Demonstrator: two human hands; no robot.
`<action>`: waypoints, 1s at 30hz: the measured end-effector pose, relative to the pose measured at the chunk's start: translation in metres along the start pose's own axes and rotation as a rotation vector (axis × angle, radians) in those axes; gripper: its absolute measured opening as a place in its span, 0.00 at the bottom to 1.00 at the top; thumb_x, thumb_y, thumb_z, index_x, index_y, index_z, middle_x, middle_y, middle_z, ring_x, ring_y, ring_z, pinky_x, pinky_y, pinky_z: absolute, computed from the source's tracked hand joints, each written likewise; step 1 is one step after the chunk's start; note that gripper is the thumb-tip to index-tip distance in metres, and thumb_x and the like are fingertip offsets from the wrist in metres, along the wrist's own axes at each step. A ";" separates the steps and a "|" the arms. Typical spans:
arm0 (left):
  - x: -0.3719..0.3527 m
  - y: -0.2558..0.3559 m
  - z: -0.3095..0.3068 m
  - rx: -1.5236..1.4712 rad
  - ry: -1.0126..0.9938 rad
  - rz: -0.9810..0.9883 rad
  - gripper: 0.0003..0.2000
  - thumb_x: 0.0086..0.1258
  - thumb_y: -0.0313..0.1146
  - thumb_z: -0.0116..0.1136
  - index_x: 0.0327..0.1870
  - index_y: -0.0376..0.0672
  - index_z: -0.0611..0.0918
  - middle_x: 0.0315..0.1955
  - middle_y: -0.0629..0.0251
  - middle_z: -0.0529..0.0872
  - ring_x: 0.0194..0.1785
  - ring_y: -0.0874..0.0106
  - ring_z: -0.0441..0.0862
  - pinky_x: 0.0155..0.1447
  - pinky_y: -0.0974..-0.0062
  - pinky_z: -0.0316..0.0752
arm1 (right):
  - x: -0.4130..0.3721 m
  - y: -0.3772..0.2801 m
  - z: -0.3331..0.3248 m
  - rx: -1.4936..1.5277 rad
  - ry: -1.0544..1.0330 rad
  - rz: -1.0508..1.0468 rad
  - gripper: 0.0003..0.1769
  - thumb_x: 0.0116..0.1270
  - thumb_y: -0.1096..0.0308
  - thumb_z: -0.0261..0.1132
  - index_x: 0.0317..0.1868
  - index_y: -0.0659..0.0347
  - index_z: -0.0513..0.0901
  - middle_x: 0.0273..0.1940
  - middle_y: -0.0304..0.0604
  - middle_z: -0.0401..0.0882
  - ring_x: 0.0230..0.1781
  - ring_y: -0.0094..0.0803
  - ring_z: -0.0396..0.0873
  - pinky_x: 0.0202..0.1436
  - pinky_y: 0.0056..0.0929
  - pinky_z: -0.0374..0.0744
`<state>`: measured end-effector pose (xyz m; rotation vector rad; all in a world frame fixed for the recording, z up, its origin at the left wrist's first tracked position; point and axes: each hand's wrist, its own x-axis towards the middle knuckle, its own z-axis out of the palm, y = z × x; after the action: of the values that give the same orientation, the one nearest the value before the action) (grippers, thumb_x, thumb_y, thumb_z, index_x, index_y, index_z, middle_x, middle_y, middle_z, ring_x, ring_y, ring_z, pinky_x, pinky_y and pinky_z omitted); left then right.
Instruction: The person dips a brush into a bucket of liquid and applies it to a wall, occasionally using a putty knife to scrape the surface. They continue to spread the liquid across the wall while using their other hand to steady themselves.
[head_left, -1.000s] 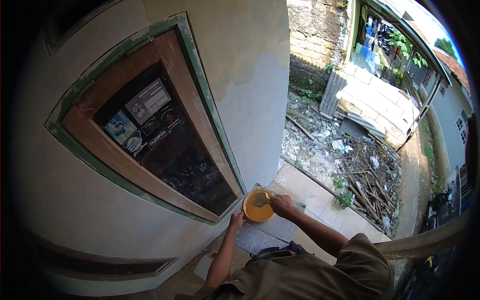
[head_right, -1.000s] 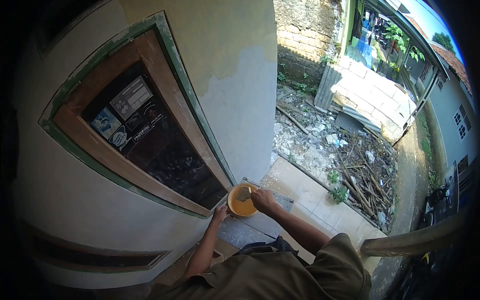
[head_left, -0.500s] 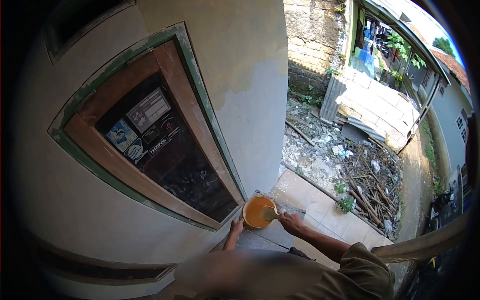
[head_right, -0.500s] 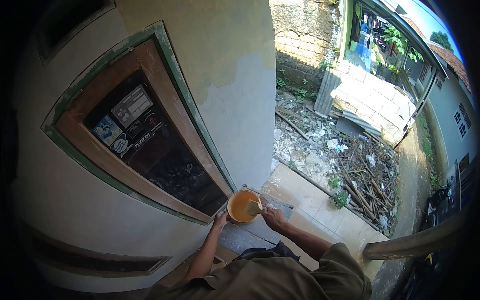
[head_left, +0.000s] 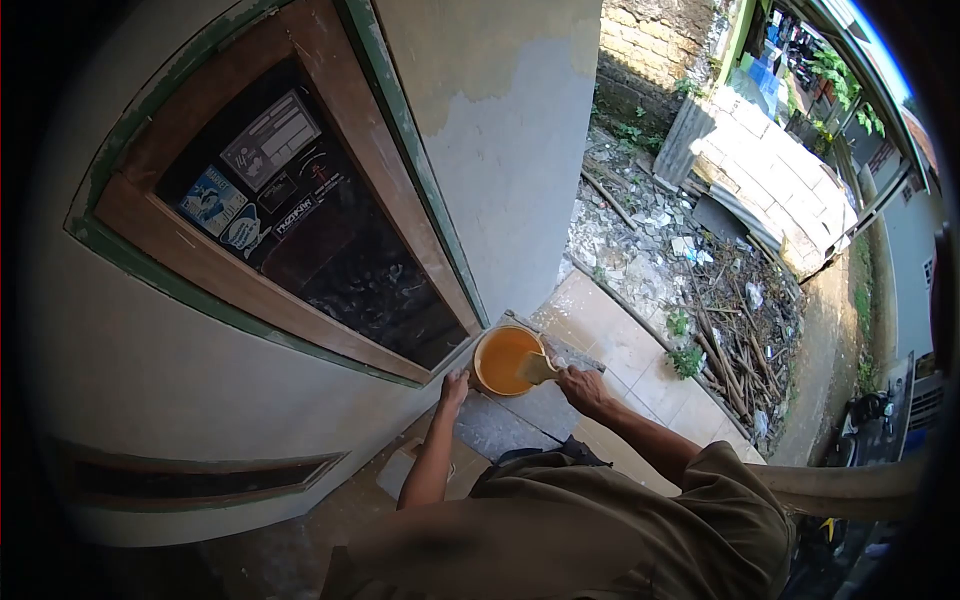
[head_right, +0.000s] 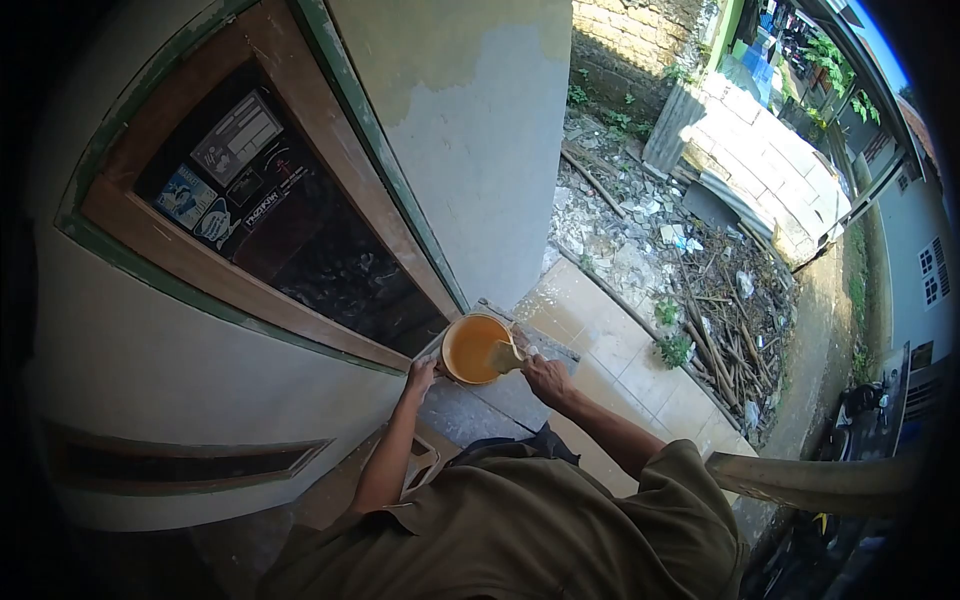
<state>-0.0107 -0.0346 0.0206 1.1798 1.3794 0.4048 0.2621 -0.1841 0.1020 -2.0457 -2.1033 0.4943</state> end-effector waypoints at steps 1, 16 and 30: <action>0.000 0.003 0.000 -0.036 -0.005 -0.044 0.23 0.73 0.36 0.46 0.64 0.29 0.70 0.61 0.46 0.75 0.66 0.57 0.71 0.67 0.67 0.65 | -0.002 -0.001 -0.001 0.004 -0.006 0.001 0.12 0.71 0.63 0.54 0.41 0.66 0.72 0.34 0.54 0.77 0.27 0.48 0.79 0.27 0.44 0.74; -0.012 0.024 0.002 0.046 0.039 -0.003 0.22 0.72 0.35 0.48 0.61 0.28 0.72 0.59 0.47 0.77 0.63 0.57 0.74 0.65 0.67 0.66 | -0.010 0.012 -0.017 0.204 -0.045 0.088 0.14 0.69 0.59 0.57 0.36 0.63 0.76 0.31 0.55 0.79 0.30 0.53 0.79 0.30 0.47 0.75; 0.006 0.048 -0.001 0.283 0.094 -0.068 0.21 0.72 0.37 0.51 0.58 0.30 0.73 0.48 0.51 0.82 0.48 0.61 0.82 0.52 0.68 0.77 | 0.008 0.042 -0.038 0.389 0.179 -0.006 0.13 0.70 0.59 0.56 0.40 0.61 0.75 0.30 0.53 0.79 0.29 0.53 0.79 0.29 0.47 0.76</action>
<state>0.0084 -0.0091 0.0567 1.3527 1.5911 0.2231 0.3144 -0.1718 0.1223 -1.7891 -1.7488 0.6365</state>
